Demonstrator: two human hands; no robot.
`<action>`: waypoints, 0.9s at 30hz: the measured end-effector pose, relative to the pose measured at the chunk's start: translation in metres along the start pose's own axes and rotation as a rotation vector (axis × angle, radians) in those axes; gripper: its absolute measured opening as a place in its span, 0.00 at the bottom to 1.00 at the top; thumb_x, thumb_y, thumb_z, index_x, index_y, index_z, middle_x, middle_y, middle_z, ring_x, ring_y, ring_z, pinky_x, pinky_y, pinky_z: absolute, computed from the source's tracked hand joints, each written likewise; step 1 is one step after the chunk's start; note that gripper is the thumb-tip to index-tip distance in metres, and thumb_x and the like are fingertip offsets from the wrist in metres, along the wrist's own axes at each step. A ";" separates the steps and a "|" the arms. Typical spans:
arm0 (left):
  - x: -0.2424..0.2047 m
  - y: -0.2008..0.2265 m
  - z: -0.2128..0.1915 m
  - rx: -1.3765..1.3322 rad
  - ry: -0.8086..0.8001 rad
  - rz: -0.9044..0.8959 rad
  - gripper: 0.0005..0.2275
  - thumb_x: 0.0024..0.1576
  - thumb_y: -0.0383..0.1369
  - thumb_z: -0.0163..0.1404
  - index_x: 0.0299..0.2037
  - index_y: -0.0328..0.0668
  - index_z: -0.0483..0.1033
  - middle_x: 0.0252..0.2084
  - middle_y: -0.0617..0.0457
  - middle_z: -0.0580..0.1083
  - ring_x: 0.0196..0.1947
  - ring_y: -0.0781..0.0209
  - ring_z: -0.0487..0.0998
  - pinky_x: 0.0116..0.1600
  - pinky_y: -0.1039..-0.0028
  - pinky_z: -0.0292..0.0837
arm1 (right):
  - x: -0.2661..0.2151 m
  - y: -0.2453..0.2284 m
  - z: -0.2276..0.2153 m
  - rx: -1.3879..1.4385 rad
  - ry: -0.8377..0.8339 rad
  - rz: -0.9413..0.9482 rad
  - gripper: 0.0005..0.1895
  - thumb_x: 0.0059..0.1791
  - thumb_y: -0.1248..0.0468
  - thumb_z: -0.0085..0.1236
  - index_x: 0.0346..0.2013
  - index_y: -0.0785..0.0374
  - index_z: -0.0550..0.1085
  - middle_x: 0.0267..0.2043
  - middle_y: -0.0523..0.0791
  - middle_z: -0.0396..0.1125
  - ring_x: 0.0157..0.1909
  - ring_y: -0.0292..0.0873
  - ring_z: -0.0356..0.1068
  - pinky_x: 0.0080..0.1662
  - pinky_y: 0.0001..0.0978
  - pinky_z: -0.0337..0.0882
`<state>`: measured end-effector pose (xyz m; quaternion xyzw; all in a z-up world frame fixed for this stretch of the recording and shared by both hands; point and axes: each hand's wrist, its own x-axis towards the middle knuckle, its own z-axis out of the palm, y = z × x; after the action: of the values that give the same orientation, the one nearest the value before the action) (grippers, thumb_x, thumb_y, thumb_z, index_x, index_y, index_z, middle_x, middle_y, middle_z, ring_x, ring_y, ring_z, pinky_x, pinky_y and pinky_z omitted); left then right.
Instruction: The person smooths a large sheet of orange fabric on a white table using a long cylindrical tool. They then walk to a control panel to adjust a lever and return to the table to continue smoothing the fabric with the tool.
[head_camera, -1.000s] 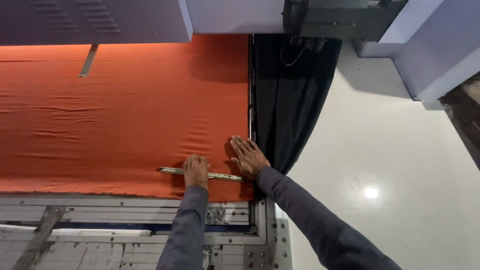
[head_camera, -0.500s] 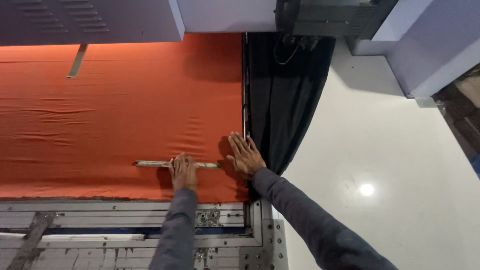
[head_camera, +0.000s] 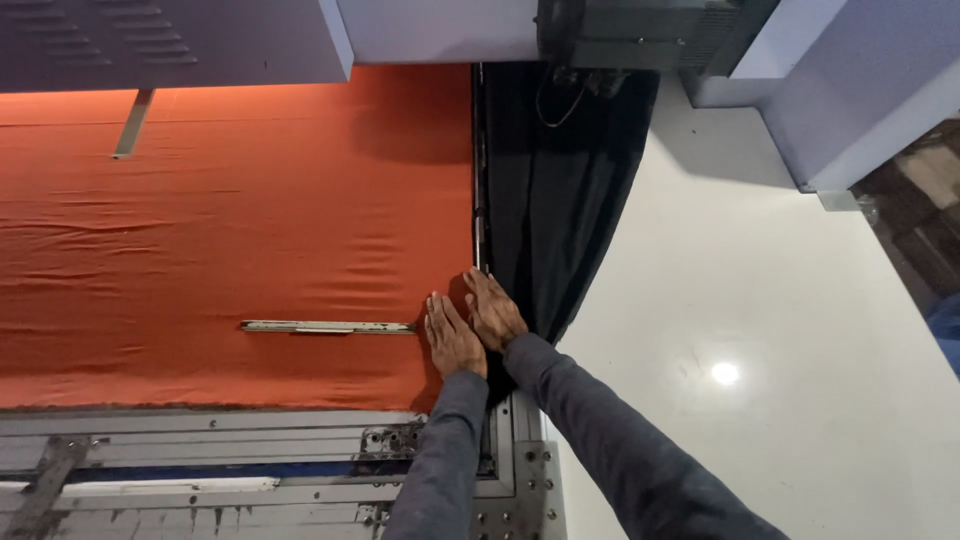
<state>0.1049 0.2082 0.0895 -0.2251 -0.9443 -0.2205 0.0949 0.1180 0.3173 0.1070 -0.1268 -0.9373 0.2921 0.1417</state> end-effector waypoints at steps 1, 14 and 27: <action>0.003 0.001 0.001 0.001 -0.014 -0.021 0.29 0.60 0.23 0.39 0.73 0.37 0.46 0.77 0.42 0.46 0.78 0.50 0.43 0.79 0.62 0.36 | 0.003 0.002 0.002 0.013 0.018 -0.020 0.32 0.61 0.49 0.27 0.75 0.65 0.51 0.72 0.47 0.59 0.74 0.44 0.56 0.77 0.34 0.45; 0.010 0.045 -0.052 0.671 -0.288 0.193 0.43 0.60 0.53 0.43 0.77 0.39 0.29 0.79 0.44 0.24 0.77 0.43 0.18 0.75 0.49 0.09 | -0.007 -0.031 -0.046 0.274 0.020 -0.051 0.34 0.59 0.48 0.41 0.72 0.72 0.56 0.66 0.60 0.63 0.70 0.55 0.61 0.76 0.43 0.45; 0.021 0.020 -0.022 0.357 -0.366 0.071 0.39 0.62 0.55 0.36 0.77 0.43 0.33 0.79 0.44 0.23 0.78 0.47 0.20 0.76 0.43 0.21 | 0.052 -0.007 -0.027 -0.133 -0.060 -0.128 0.40 0.60 0.40 0.29 0.77 0.66 0.43 0.79 0.58 0.41 0.77 0.53 0.48 0.77 0.45 0.42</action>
<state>0.0978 0.2226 0.1220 -0.2737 -0.9613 -0.0022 -0.0316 0.0781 0.3425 0.1421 -0.0669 -0.9646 0.2231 0.1234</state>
